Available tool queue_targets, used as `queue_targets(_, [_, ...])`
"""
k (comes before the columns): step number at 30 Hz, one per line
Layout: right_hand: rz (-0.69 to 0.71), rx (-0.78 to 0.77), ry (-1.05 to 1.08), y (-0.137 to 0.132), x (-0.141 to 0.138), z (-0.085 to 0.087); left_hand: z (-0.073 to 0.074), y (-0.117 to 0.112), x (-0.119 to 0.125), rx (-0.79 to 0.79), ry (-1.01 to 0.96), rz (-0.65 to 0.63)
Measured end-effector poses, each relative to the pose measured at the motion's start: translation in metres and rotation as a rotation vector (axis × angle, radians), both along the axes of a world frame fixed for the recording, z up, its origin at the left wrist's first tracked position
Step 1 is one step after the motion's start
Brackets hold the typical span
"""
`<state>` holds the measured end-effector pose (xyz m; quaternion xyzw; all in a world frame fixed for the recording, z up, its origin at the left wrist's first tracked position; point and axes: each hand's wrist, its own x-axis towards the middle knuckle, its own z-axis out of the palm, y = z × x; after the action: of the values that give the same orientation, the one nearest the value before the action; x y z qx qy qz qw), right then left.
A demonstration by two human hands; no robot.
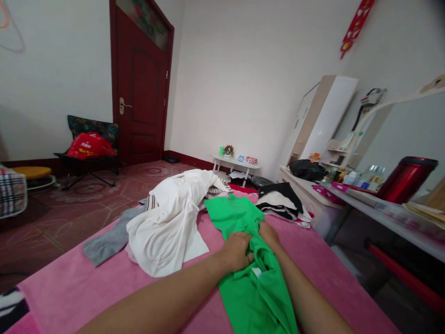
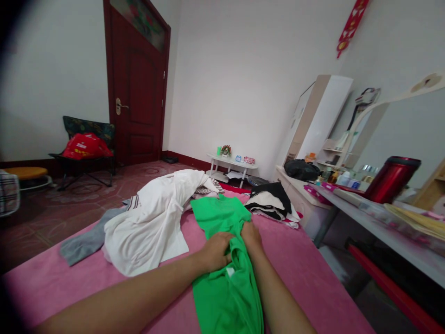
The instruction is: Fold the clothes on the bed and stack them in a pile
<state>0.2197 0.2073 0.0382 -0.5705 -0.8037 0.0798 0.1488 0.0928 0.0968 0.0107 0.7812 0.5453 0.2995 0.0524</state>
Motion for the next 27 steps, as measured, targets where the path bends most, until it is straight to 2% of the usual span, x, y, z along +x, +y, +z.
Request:
queue_targets(3, [0.029, 0.011, 0.157, 0.014, -0.002, -0.016, 0.003, 0.007, -0.003, -0.037, 0.013, 0.042])
queue_targets(7, [0.141, -0.032, 0.46, 0.025, 0.011, -0.034, 0.008, 0.033, -0.005, -0.057, 0.028, 0.072])
queue_targets(10, [0.192, -0.08, 0.604, 0.032, 0.017, -0.04, 0.007, 0.054, -0.005, -0.118, -0.018, 0.07])
queue_targets(13, [0.228, -0.172, 0.769, 0.039, 0.021, -0.038, 0.003, 0.064, -0.007, -0.131, -0.073, 0.001])
queue_targets(15, [0.222, -0.277, 0.881, 0.041, 0.024, -0.03, 0.001, 0.064, -0.01, -0.11, -0.107, -0.048])
queue_targets(17, [0.153, -0.37, 0.975, 0.039, 0.03, -0.013, -0.001, 0.061, -0.014, -0.111, -0.156, -0.081])
queue_targets(19, [0.081, -0.397, 1.07, 0.031, 0.035, 0.013, 0.0, 0.06, -0.017, -0.126, -0.239, -0.092])
queue_targets(21, [0.104, -0.346, 1.086, 0.015, 0.036, 0.043, 0.005, 0.062, -0.02, -0.119, -0.356, -0.067])
queue_targets(24, [0.287, -0.296, 0.802, -0.017, 0.026, 0.078, 0.022, 0.068, -0.03, -0.012, -0.535, 0.013])
queue_targets(27, [0.338, -0.207, 0.475, -0.046, 0.01, 0.087, 0.046, 0.076, -0.052, 0.213, -0.733, 0.144])
